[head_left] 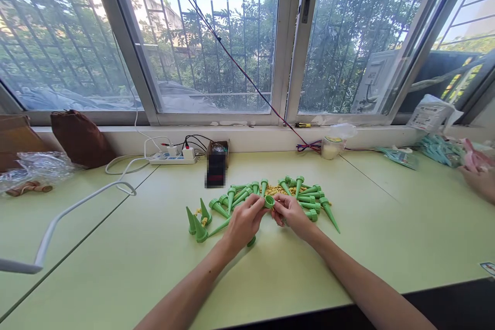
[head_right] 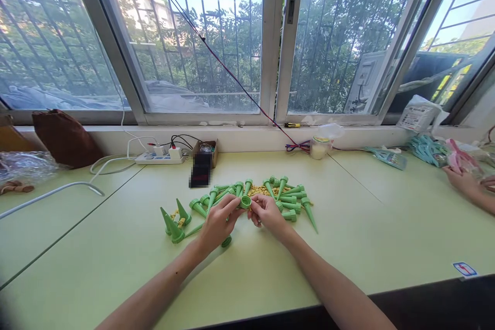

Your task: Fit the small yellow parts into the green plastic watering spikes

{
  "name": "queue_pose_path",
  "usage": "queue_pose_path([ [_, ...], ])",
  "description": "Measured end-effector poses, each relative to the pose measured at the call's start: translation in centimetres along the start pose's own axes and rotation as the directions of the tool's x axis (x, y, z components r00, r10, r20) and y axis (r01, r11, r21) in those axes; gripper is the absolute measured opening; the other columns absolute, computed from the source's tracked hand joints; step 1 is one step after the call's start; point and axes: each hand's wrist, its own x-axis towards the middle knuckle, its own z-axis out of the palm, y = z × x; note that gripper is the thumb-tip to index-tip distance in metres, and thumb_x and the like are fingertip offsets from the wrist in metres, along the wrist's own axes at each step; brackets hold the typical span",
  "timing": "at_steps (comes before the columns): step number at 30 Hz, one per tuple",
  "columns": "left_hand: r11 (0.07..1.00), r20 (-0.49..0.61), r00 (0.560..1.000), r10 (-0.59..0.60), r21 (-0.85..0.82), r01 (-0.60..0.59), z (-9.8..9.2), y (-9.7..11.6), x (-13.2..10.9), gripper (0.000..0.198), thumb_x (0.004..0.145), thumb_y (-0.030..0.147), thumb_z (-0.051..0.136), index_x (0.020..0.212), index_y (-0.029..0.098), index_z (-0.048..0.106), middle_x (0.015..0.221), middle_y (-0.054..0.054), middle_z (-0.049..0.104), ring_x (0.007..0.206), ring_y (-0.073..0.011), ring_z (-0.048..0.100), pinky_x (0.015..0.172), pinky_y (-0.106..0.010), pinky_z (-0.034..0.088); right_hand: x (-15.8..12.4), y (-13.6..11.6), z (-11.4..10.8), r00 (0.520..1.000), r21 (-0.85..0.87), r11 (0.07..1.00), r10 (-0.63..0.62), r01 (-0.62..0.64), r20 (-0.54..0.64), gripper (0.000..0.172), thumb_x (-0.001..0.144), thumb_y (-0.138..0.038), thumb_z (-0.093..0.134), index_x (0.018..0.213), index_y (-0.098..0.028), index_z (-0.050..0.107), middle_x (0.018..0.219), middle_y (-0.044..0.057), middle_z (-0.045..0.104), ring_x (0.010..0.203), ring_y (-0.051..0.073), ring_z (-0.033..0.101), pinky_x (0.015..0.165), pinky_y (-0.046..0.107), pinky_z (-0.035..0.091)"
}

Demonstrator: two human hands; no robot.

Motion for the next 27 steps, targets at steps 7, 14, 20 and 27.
queue_pose_path([
  [7, 0.999, -0.026, 1.000, -0.001, 0.036, 0.002, 0.4, -0.4, -0.2, 0.021, 0.101, 0.027, 0.046, 0.114, 0.025, 0.063, 0.103, -0.007, 0.063, 0.079, -0.0161, 0.061, 0.072, -0.026, 0.048, 0.2, 0.3, -0.1, 1.000, 0.060, 0.998, 0.019, -0.017, -0.023, 0.044, 0.077, -0.058, 0.076, 0.076, -0.018, 0.056, 0.060, -0.003, 0.058, 0.040, 0.007, 0.044, 0.039, 0.021, 0.032],
  [14, 0.960, -0.095, 0.961, -0.261, -0.134, 0.247, 1.0, 0.1, 0.0, 0.017, 0.096, 0.038, 0.054, 0.100, 0.022, 0.059, 0.078, 0.000, 0.060, 0.066, -0.0150, 0.057, 0.057, -0.024, 0.045, 0.5, 0.3, -0.2, 0.994, 0.082, 0.997, 0.002, 0.007, -0.109, 0.049, 0.074, -0.064, 0.076, 0.079, -0.020, 0.056, 0.059, -0.004, 0.056, 0.039, 0.008, 0.041, 0.039, 0.023, 0.029],
  [20, 0.841, 0.114, 0.903, -0.415, -0.331, 0.428, 1.3, 0.6, 0.2, 0.062, 0.099, 0.060, 0.035, 0.061, 0.018, 0.060, 0.054, -0.003, 0.062, 0.046, -0.0133, 0.053, 0.048, -0.025, 0.042, 0.3, -0.1, 0.1, 0.991, 0.027, 0.998, -0.047, 0.051, -0.125, 0.047, 0.077, -0.064, 0.074, 0.078, -0.021, 0.055, 0.059, -0.003, 0.055, 0.042, 0.011, 0.042, 0.040, 0.025, 0.031],
  [27, 0.519, 0.328, 0.766, -0.553, -0.583, 0.625, 1.4, 0.6, 0.6, 0.082, 0.083, 0.085, 0.037, 0.058, 0.011, 0.064, 0.051, -0.009, 0.064, 0.041, -0.0133, 0.057, 0.039, -0.021, 0.040, 0.0, 0.0, 0.3, 0.994, -0.052, 0.995, -0.092, 0.089, -0.060, 0.043, 0.083, -0.060, 0.070, 0.081, -0.020, 0.055, 0.058, -0.004, 0.057, 0.042, 0.009, 0.043, 0.042, 0.024, 0.033],
])
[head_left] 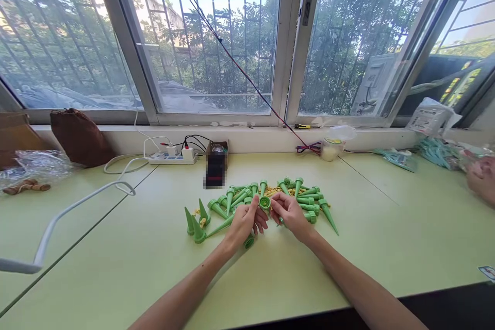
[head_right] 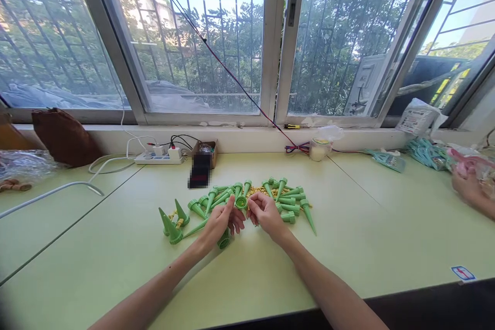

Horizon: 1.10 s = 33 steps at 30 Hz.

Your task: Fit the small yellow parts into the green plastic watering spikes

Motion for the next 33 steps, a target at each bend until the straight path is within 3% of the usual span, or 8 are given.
queue_pose_path([
  [11, 0.999, 0.127, 0.991, 0.051, 0.001, -0.051, -0.8, 1.1, -0.7, 0.063, 0.086, 0.070, 0.054, 0.073, 0.010, 0.070, 0.074, -0.009, 0.068, 0.055, -0.0118, 0.057, 0.041, -0.018, 0.043, -0.2, -0.4, -0.3, 1.000, -0.047, 0.999, -0.010, 0.011, 0.023, 0.041, 0.085, -0.059, 0.068, 0.080, -0.020, 0.054, 0.055, -0.005, 0.053, 0.042, 0.009, 0.039, 0.042, 0.024, 0.029],
  [20, 0.987, 0.168, 0.976, 0.141, 0.050, -0.151, -1.0, 1.3, -0.7, 0.041, 0.082, 0.055, 0.068, 0.074, 0.016, 0.058, 0.067, 0.002, 0.049, 0.062, -0.0132, 0.059, 0.043, -0.018, 0.047, 0.0, 0.0, -0.5, 1.000, -0.075, 0.997, 0.012, -0.012, 0.001, 0.042, 0.083, -0.061, 0.068, 0.079, -0.022, 0.054, 0.058, -0.004, 0.051, 0.043, 0.010, 0.037, 0.041, 0.024, 0.027],
  [26, 0.962, 0.165, 0.965, 0.204, 0.149, -0.229, -1.1, 0.8, -0.7, 0.033, 0.087, 0.048, 0.064, 0.081, 0.016, 0.061, 0.072, -0.001, 0.056, 0.063, -0.0142, 0.061, 0.043, -0.019, 0.047, -0.1, -0.1, -0.5, 1.000, -0.085, 0.996, 0.016, -0.015, 0.001, 0.041, 0.084, -0.060, 0.067, 0.080, -0.021, 0.056, 0.055, -0.006, 0.048, 0.042, 0.009, 0.035, 0.041, 0.024, 0.024],
  [33, 0.940, 0.164, 0.952, 0.257, 0.187, -0.285, -1.0, 0.7, -0.8, 0.033, 0.089, 0.043, 0.063, 0.109, 0.018, 0.068, 0.088, -0.004, 0.063, 0.067, -0.0142, 0.061, 0.043, -0.019, 0.048, -0.1, -0.2, -0.5, 1.000, -0.087, 0.996, 0.017, -0.017, 0.009, 0.042, 0.084, -0.061, 0.067, 0.079, -0.022, 0.053, 0.054, -0.006, 0.048, 0.042, 0.009, 0.036, 0.042, 0.024, 0.026],
])
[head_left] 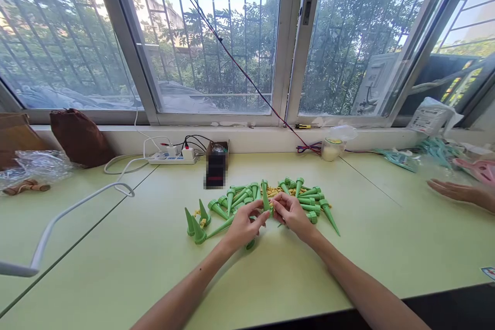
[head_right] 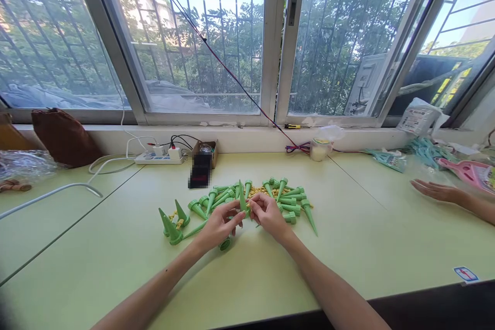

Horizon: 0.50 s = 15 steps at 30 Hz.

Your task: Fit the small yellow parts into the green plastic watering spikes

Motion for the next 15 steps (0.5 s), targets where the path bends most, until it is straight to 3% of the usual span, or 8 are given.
queue_pose_path([
  [4, 0.998, -0.059, 0.998, -0.019, 0.051, 0.022, 0.17, -0.72, 0.07, 0.033, 0.089, 0.039, 0.061, 0.111, 0.017, 0.069, 0.088, -0.005, 0.062, 0.066, -0.0142, 0.060, 0.043, -0.019, 0.049, 0.04, 0.02, 0.03, 1.000, -0.007, 1.000, 0.002, -0.002, -0.008, 0.044, 0.084, -0.062, 0.066, 0.078, -0.022, 0.051, 0.053, -0.006, 0.048, 0.042, 0.009, 0.035, 0.042, 0.024, 0.026],
  [8, 0.990, -0.093, 0.995, 0.038, 0.141, -0.024, 0.21, -1.08, 0.08, 0.030, 0.091, 0.033, 0.058, 0.115, 0.022, 0.071, 0.105, -0.007, 0.062, 0.068, -0.0132, 0.061, 0.045, -0.019, 0.049, 0.08, -0.01, 0.12, 1.000, 0.018, 1.000, 0.010, -0.009, -0.021, 0.044, 0.082, -0.063, 0.068, 0.079, -0.022, 0.052, 0.053, -0.006, 0.050, 0.040, 0.009, 0.035, 0.042, 0.024, 0.025],
  [15, 0.916, -0.048, 0.981, 0.190, 0.367, -0.160, -0.19, -1.08, -0.25, 0.043, 0.097, 0.019, 0.046, 0.134, 0.033, 0.063, 0.124, -0.009, 0.060, 0.077, -0.0146, 0.061, 0.068, -0.027, 0.055, 0.00, 0.01, 0.15, 0.999, 0.025, 1.000, 0.018, -0.017, -0.030, 0.042, 0.082, -0.062, 0.068, 0.080, -0.023, 0.052, 0.053, -0.005, 0.051, 0.039, 0.010, 0.036, 0.041, 0.024, 0.024],
])
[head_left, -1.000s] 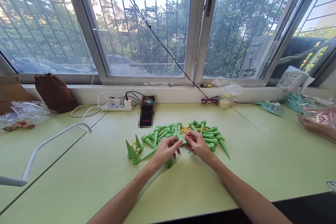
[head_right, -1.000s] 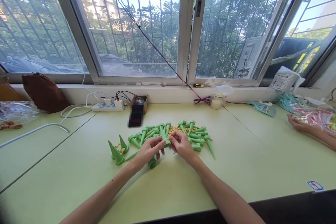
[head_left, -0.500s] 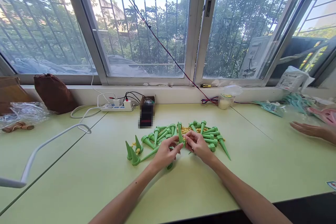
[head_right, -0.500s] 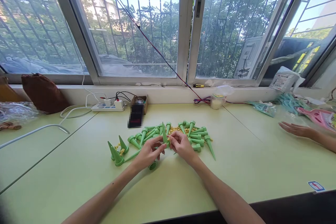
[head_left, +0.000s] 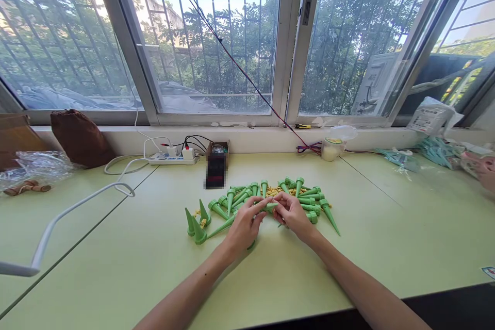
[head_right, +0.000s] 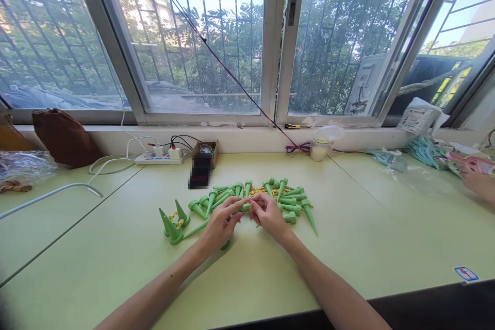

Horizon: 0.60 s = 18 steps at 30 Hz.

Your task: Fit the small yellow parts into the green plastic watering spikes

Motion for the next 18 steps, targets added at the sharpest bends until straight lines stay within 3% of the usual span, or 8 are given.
queue_pose_path([
  [4, 0.994, -0.004, 0.997, 0.083, 0.068, -0.083, -0.1, -0.4, -0.1, 0.053, 0.095, 0.011, 0.041, 0.139, 0.035, 0.059, 0.129, -0.010, 0.056, 0.082, -0.0151, 0.063, 0.083, -0.033, 0.055, 0.0, 0.1, 0.0, 1.000, 0.017, 1.000, 0.021, -0.021, -0.008, 0.044, 0.081, -0.063, 0.070, 0.080, -0.023, 0.051, 0.052, -0.005, 0.051, 0.038, 0.011, 0.037, 0.041, 0.024, 0.023],
  [9, 0.997, -0.019, 0.999, 0.031, 0.067, -0.029, 0.1, -0.3, 0.0, 0.052, 0.094, 0.011, 0.039, 0.135, 0.034, 0.061, 0.132, -0.010, 0.051, 0.079, -0.0132, 0.063, 0.083, -0.033, 0.056, 0.2, 0.4, 0.1, 0.999, 0.023, 1.000, -0.001, 0.001, -0.035, 0.045, 0.080, -0.063, 0.071, 0.079, -0.023, 0.051, 0.053, -0.004, 0.053, 0.038, 0.011, 0.038, 0.040, 0.025, 0.025],
  [11, 0.999, -0.038, 0.999, -0.025, 0.026, 0.026, 0.3, -0.1, 0.1, 0.046, 0.097, 0.017, 0.039, 0.135, 0.032, 0.060, 0.133, -0.010, 0.050, 0.074, -0.0117, 0.062, 0.078, -0.032, 0.058, 0.4, 0.6, 0.1, 0.998, 0.027, 0.999, -0.021, 0.023, -0.057, 0.045, 0.081, -0.064, 0.070, 0.080, -0.023, 0.050, 0.056, -0.003, 0.057, 0.038, 0.011, 0.039, 0.040, 0.025, 0.027],
  [15, 0.973, -0.124, 0.972, -0.201, -0.144, 0.183, 0.5, 0.0, 0.5, 0.039, 0.098, 0.041, 0.045, 0.131, 0.023, 0.057, 0.120, -0.010, 0.054, 0.065, -0.0121, 0.062, 0.049, -0.025, 0.055, 0.7, 1.0, 0.0, 0.992, 0.004, 0.998, -0.057, 0.058, -0.112, 0.045, 0.082, -0.064, 0.068, 0.081, -0.023, 0.050, 0.060, -0.002, 0.060, 0.038, 0.010, 0.039, 0.039, 0.025, 0.028],
  [18, 0.941, -0.157, 0.944, -0.291, -0.224, 0.253, 0.5, -0.3, 0.9, 0.041, 0.094, 0.055, 0.050, 0.098, 0.016, 0.064, 0.098, -0.007, 0.060, 0.058, -0.0133, 0.062, 0.043, -0.025, 0.051, 0.7, 1.3, -0.1, 0.986, -0.033, 0.995, -0.100, 0.097, -0.131, 0.041, 0.086, -0.061, 0.066, 0.083, -0.022, 0.051, 0.062, -0.001, 0.060, 0.040, 0.010, 0.041, 0.040, 0.025, 0.030],
])
